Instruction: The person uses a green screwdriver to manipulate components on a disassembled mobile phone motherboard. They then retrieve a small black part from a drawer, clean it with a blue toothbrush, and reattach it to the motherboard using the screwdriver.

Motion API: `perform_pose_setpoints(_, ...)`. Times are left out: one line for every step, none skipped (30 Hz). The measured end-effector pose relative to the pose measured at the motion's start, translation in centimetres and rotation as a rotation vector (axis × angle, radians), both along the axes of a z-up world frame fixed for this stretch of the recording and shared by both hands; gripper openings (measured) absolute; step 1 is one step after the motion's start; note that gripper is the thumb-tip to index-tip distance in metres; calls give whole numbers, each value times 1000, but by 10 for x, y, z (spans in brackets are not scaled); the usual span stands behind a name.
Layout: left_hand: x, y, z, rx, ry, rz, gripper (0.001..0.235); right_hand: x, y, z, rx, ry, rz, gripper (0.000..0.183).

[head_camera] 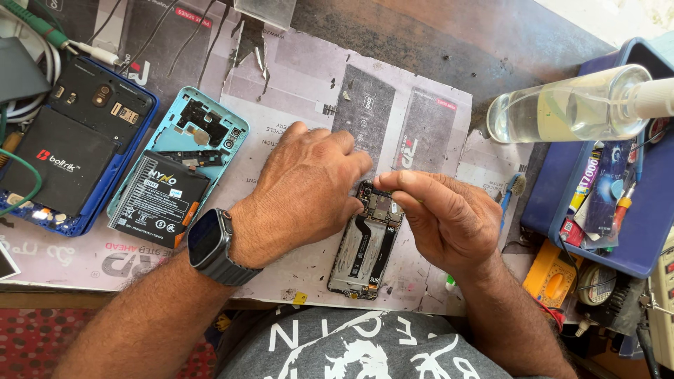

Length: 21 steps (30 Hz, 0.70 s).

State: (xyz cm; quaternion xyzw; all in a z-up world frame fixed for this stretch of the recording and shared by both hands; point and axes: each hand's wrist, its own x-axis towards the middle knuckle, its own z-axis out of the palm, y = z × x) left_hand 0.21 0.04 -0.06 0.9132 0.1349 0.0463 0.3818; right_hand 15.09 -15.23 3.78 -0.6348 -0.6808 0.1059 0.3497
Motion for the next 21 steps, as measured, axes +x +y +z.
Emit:
perform_pose_setpoints(0, -1, -1, -4, -12, -5, 27, 0, -1, -1, 8, -7, -6, 27)
perform_pose_setpoints(0, -1, -1, -8, -20, -11, 24, 1, -1, -1, 16, -20, -12, 29)
perform_pose_setpoints(1, -2, -2, -11, -27, -17, 22, 1, 0, -2, 24, -32, -17, 31)
perform_pose_setpoints(0, -2, -2, -14, -35, -23, 19, 0, 1, -2, 33, -44, -21, 33)
perform_pose_setpoints(1, -2, -2, -11, -32, -24, 18, 0, 1, -1, 45, -27, -8, 35)
perform_pose_setpoints(1, -2, -2, -7, -30, -25, 17, -1, 2, 0, 58, -9, 6, 36)
perform_pose_setpoints(1, -2, -2, -5, -27, -25, 17, -1, 4, 0, 69, 9, 22, 37)
perform_pose_setpoints(1, -2, -3, -9, -29, -29, 18, -2, 3, 1, 46, 9, 25, 35)
perform_pose_setpoints(1, -1, -3, -13, -29, -29, 20, -3, 2, 4, 23, 12, 32, 32)
perform_pose_setpoints(0, -1, -3, -17, -29, -30, 21, -4, 2, 5, -1, 14, 39, 30)
perform_pose_setpoints(0, 0, -3, -21, -37, -25, 22, -5, 2, 5, 12, -21, 10, 32)
perform_pose_setpoints(-1, 0, -3, -24, -45, -19, 22, -5, 2, 4, 25, -56, -19, 34)
perform_pose_setpoints(0, -1, -3, -29, -58, -19, 23, -5, 0, 5, 37, -95, -53, 35)
perform_pose_setpoints(0, -1, -2, -29, -60, -19, 24, -4, -1, 5, 30, -70, -39, 35)
perform_pose_setpoints(1, -1, -2, -27, -65, -18, 25, -3, -1, 5, 26, -47, -23, 35)
perform_pose_setpoints(1, 0, -1, -24, -69, -16, 26, -2, -1, 5, 22, -24, -7, 35)
perform_pose_setpoints(1, -1, -1, -31, -55, -15, 26, -2, -1, 5, 21, -38, -23, 35)
perform_pose_setpoints(2, -1, -1, -37, -41, -15, 25, -2, -1, 5, 20, -51, -39, 34)
perform_pose_setpoints(1, -1, -1, -43, -21, -12, 25, -4, 0, 5, 19, -59, -52, 34)
perform_pose_setpoints(-1, -1, -1, -43, -31, -3, 26, -5, 0, 5, 29, -75, -52, 35)
perform_pose_setpoints(-1, 0, -1, -42, -44, 1, 27, -5, 0, 6, 39, -93, -56, 36)
